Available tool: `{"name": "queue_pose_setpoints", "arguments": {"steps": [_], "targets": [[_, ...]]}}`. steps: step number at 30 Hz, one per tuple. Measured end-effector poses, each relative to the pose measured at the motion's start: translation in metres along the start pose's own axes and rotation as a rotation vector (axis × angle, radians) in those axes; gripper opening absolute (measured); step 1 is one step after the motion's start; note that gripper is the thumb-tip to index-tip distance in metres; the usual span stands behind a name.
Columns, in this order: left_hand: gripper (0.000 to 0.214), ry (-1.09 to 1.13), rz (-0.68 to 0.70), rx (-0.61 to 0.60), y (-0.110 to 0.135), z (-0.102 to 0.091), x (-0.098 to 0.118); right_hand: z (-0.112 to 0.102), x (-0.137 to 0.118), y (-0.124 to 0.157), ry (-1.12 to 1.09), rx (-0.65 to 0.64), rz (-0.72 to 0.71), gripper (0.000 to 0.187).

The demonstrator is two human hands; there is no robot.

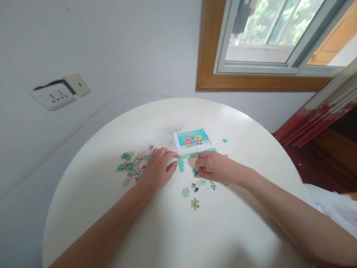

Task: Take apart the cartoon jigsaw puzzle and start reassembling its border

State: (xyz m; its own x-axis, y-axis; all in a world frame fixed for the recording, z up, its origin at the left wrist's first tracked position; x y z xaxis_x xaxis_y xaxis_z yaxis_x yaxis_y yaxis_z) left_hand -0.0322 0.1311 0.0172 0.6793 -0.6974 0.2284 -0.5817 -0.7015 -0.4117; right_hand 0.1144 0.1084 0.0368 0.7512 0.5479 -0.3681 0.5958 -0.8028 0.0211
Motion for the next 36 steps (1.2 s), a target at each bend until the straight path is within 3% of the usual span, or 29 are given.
{"name": "queue_pose_setpoints", "arguments": {"steps": [7, 12, 17, 23, 30, 36], "targets": [[0.02, 0.006, -0.011, -0.003, -0.001, -0.001, 0.001, -0.004, 0.002, 0.007, -0.087, -0.139, 0.042, 0.005], [0.019, 0.013, -0.007, -0.002, -0.001, -0.001, 0.001, -0.006, 0.004, 0.013, -0.127, -0.186, 0.051, 0.023], [0.02, 0.009, -0.002, -0.004, 0.0, 0.0, 0.0, -0.028, 0.021, 0.018, -0.108, -0.112, 0.091, 0.026], [0.02, 0.011, -0.005, -0.004, 0.0, -0.001, 0.002, -0.079, 0.073, 0.04, 0.022, 0.097, 0.314, 0.024], [0.02, -0.002, 0.003, -0.016, -0.001, 0.001, -0.001, -0.055, 0.098, 0.059, -0.009, -0.053, 0.403, 0.027], [0.019, 0.0, -0.001, -0.025, -0.001, 0.003, -0.004, -0.05, 0.091, 0.051, -0.024, 0.022, 0.382, 0.025]]}}
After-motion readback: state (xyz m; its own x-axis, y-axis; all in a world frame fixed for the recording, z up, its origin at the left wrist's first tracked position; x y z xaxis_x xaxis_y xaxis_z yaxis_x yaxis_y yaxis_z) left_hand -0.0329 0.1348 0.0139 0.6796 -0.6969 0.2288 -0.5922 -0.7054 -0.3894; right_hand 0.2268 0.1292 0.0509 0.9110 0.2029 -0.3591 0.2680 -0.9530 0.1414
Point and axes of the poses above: each hand's wrist, its own y-axis away from the middle knuckle, its own z-axis out of the palm, x = y × z, the point moved 8 cm from there along -y, towards the middle knuckle, and after that the axes turned 11 degrees about z, right-handed, at the moved point
